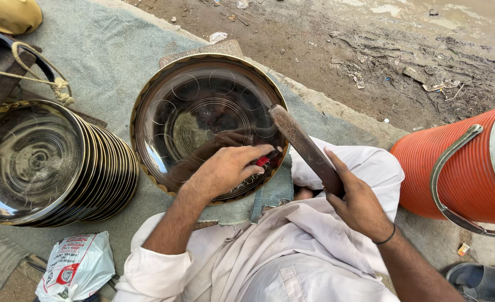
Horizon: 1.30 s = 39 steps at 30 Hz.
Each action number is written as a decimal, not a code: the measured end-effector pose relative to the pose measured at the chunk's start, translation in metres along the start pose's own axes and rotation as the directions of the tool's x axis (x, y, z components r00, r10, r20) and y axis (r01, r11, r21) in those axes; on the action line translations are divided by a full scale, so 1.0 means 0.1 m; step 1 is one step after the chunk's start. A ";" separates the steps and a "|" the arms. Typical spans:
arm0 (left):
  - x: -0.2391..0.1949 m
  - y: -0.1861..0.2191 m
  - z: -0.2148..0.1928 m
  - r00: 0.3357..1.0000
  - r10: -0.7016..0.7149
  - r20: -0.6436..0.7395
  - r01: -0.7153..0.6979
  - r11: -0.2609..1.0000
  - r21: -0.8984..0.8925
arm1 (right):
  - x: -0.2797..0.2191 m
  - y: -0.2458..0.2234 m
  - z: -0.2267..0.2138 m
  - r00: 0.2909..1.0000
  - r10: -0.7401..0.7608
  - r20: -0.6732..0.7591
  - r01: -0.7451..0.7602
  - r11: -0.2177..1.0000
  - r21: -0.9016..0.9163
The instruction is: The person sits on the ground and uses a hammer and a red-handled punch to emboss a honeycomb pattern into a brass plate. The person repeatedly strikes the punch to create small indentations across the plate's surface.
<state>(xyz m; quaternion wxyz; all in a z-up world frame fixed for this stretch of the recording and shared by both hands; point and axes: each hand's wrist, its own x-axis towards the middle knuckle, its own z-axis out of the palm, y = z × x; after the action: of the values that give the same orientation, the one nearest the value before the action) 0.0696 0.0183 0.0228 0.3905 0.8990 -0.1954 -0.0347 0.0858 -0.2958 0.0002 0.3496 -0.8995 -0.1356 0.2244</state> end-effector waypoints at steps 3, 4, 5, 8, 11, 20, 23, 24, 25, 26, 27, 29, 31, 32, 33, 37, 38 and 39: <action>0.05 0.07 -0.02 0.958 -0.165 0.234 0.120 0.973 0.195 | -0.06 0.09 0.22 0.974 -0.097 -0.205 0.148 0.957 0.248; 0.07 0.08 -0.01 0.949 -0.177 0.261 0.121 0.969 0.217 | -0.08 0.11 0.34 0.951 -0.107 -0.289 0.211 0.910 0.357; 0.09 0.09 -0.01 0.939 -0.190 0.287 0.122 0.963 0.239 | -0.09 0.13 0.41 0.922 -0.105 -0.372 0.280 0.846 0.454; 0.09 0.10 -0.01 0.941 -0.163 0.297 0.094 0.968 0.235 | -0.04 0.21 0.46 0.884 -0.368 -0.290 0.305 0.922 -0.238; 0.00 0.06 -0.01 0.976 -0.105 0.190 0.068 0.979 0.192 | 0.06 0.20 0.43 0.883 -0.310 -0.353 0.376 0.916 0.136; -0.32 0.05 0.19 0.919 -0.228 -0.322 0.218 0.974 -0.068 | 0.58 -0.21 -0.25 0.907 -0.411 0.095 0.400 0.765 -0.505; -0.37 0.12 0.34 0.782 -0.458 -0.423 0.386 0.889 -0.247 | 0.80 -0.57 -0.51 0.829 -0.539 0.146 0.551 0.833 -0.055; -0.38 0.13 0.38 0.721 -0.541 -0.434 0.435 0.840 -0.324 | 0.85 -0.74 -0.59 0.805 -0.558 0.202 0.593 0.759 -0.267; -0.40 0.14 0.43 0.681 -0.579 -0.449 0.463 0.815 -0.350 | 0.89 -0.91 -0.64 0.784 -0.563 0.262 0.614 0.640 -0.461; -0.41 0.15 0.47 0.642 -0.613 -0.461 0.487 0.790 -0.372 | 0.93 -1.09 -0.68 0.768 -0.557 0.317 0.610 0.484 -0.627; -0.42 0.15 0.51 0.601 -0.645 -0.473 0.509 0.764 -0.396 | 0.97 -1.26 -0.69 0.797 -0.482 0.365 0.593 0.506 -0.626; -0.46 0.15 0.59 0.567 -0.661 -0.491 0.504 0.750 -0.428 | 0.99 -1.55 -0.68 0.832 -0.311 0.460 0.553 0.545 -0.631; -0.46 0.14 0.65 0.545 -0.648 -0.532 0.451 0.761 -0.466 | 0.99 -1.77 -0.68 0.807 -0.375 0.457 0.584 0.389 -0.713; -0.45 0.14 0.69 0.539 -0.633 -0.555 0.403 0.773 -0.490 | 0.98 -1.85 -0.68 0.792 -0.403 0.459 0.590 0.310 -0.746; -0.44 0.14 0.72 0.532 -0.618 -0.578 0.354 0.783 -0.512 | 0.97 -1.90 -0.68 0.765 -0.463 0.447 0.623 0.355 -0.697; -0.43 0.14 0.79 0.508 -0.575 -0.641 0.389 0.818 -0.424 | 0.98 -2.02 -0.69 0.628 -0.678 0.382 0.750 0.394 -0.532; -0.43 0.14 0.80 0.499 -0.575 -0.648 0.391 0.817 -0.424 | 0.99 -2.03 -0.69 0.587 -0.723 0.364 0.777 0.375 -0.506; -0.42 0.15 0.80 0.490 -0.575 -0.655 0.392 0.816 -0.424 | 1.00 -2.04 -0.68 0.612 -0.697 0.374 0.777 0.441 -0.448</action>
<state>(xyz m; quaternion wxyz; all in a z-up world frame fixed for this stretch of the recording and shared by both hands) 0.0086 -0.0302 -0.0253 0.5049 0.7965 0.2539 0.2148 0.1883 -0.1476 0.1541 0.1155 -0.7918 -0.5971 0.0572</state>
